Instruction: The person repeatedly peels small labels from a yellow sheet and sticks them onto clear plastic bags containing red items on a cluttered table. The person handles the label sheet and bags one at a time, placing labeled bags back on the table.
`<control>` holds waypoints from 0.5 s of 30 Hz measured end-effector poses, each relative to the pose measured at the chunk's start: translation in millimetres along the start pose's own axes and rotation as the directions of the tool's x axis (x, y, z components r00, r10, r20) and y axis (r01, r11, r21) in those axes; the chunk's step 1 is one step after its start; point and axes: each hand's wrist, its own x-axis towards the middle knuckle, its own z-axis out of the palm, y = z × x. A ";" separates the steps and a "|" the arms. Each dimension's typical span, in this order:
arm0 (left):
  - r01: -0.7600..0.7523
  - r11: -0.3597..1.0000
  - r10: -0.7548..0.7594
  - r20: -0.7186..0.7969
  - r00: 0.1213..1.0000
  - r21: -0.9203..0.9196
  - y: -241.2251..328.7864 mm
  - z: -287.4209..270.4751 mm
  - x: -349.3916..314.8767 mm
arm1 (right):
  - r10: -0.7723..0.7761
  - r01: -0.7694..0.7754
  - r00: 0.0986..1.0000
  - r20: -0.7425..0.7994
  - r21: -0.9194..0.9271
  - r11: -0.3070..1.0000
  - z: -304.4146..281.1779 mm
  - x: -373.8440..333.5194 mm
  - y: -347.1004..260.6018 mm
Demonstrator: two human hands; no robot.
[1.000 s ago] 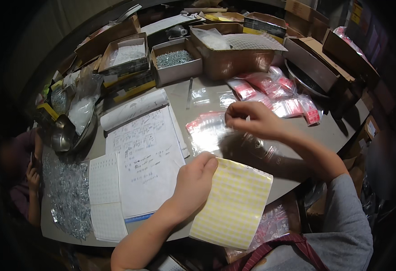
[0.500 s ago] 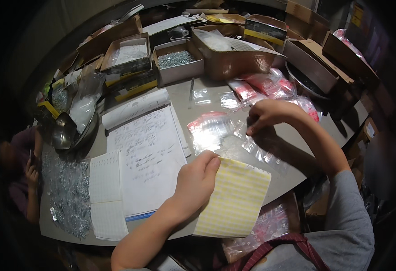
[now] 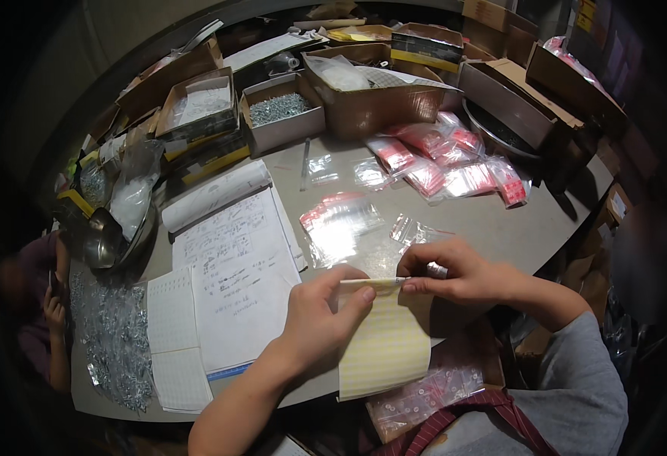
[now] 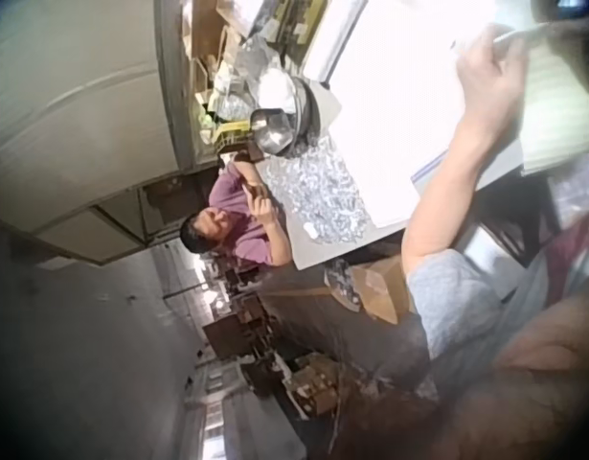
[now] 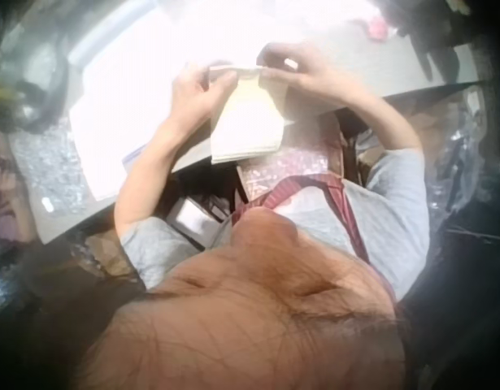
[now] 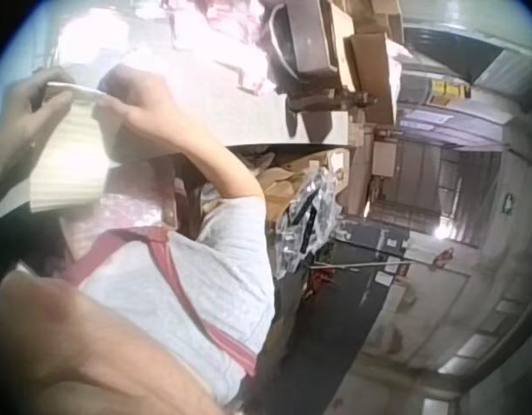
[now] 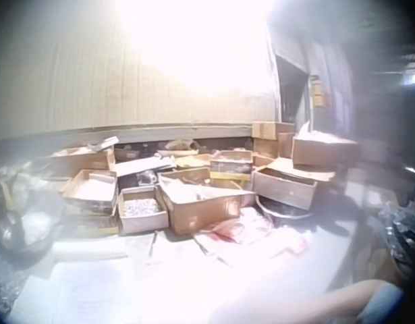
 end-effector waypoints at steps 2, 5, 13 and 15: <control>-0.018 1.000 0.018 -0.003 1.000 -0.003 2.8 0.4 -1.0 | -0.026 0.026 1.000 -0.005 -0.098 0.995 2.3 3.3 -4.2; -0.130 0.988 0.134 -0.047 0.990 0.083 2.6 0.8 -1.7 | -0.117 0.110 0.993 -0.017 -0.238 0.965 4.4 8.1 0.0; -0.009 0.995 0.018 -0.089 0.996 0.098 3.7 1.0 0.2 | -0.381 0.272 0.924 -0.035 -0.641 0.717 15.0 16.5 -7.0; -0.017 0.999 0.021 -0.095 0.995 0.051 -4.7 2.2 1.8 | -0.447 0.316 0.895 -0.003 -0.703 0.637 15.1 16.4 -7.8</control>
